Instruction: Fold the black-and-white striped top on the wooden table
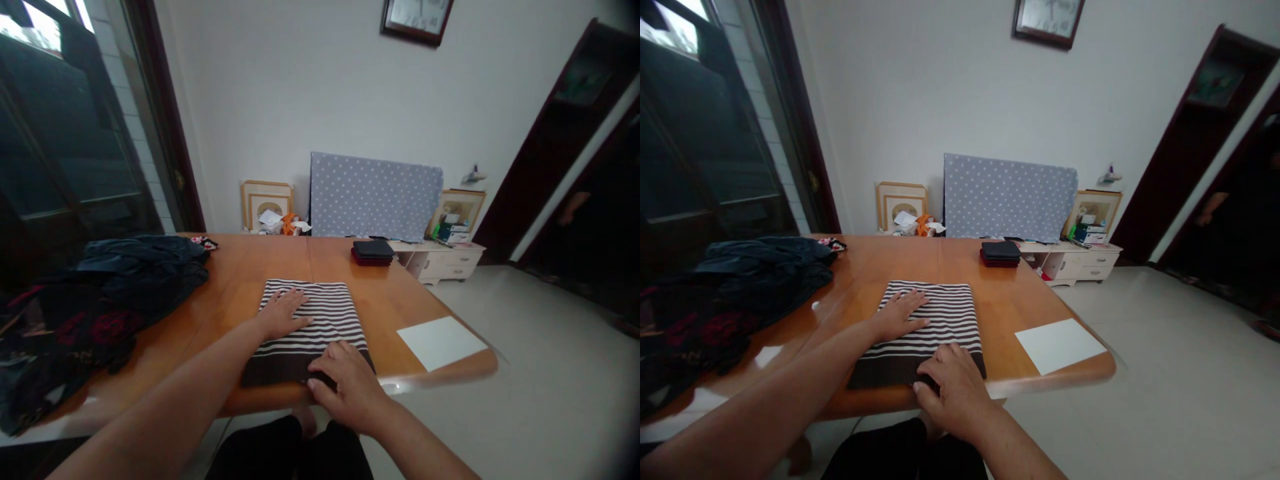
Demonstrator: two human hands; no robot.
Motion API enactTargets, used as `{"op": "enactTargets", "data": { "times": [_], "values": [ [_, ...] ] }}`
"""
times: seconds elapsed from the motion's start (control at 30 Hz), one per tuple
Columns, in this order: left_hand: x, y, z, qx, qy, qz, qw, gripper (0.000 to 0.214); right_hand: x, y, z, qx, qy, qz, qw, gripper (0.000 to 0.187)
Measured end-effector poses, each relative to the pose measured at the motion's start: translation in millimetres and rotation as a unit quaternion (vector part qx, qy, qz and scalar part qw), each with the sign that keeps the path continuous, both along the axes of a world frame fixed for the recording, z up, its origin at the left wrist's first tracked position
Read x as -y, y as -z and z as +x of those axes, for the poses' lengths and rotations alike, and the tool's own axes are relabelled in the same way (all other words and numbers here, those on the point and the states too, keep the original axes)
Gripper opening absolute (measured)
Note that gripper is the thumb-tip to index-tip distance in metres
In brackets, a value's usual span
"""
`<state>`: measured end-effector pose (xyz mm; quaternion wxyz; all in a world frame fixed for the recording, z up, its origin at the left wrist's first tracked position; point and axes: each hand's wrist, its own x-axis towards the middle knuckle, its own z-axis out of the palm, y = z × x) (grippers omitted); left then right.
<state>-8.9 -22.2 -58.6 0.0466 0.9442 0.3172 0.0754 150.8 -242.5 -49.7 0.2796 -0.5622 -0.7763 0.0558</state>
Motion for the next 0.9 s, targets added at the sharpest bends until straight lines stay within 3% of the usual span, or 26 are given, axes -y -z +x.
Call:
{"op": "enactTargets", "data": {
  "times": [0.17, 0.3, 0.5, 0.67, 0.9],
  "values": [
    [3, -1.0, -3, 0.015, -0.004, -0.004, 1.0, 0.079, 0, -11.5, -1, -0.004, -0.005, -0.027, 1.0, 0.014],
    [6, -5.3, -4, 0.011, -0.002, -0.003, 1.0, 0.078, -19, -17.5, -1, -0.028, 0.054, -0.007, 0.998, 0.021],
    [26, -20.4, -12, -0.007, -0.041, -0.016, 0.999, 0.08, -50, 13.8, 17, 0.001, 0.207, -0.017, 0.978, 0.028],
    [60, -20.8, -46, 0.002, -0.061, -0.044, 0.997, 0.082, -54, 33.3, 23, 0.018, 0.21, -0.014, 0.977, 0.029],
    [88, -11.3, -92, 0.013, -0.117, -0.049, 0.992, 0.08, -51, 20.9, 17, 0.036, 0.214, -0.02, 0.976, 0.031]
  ]
}}
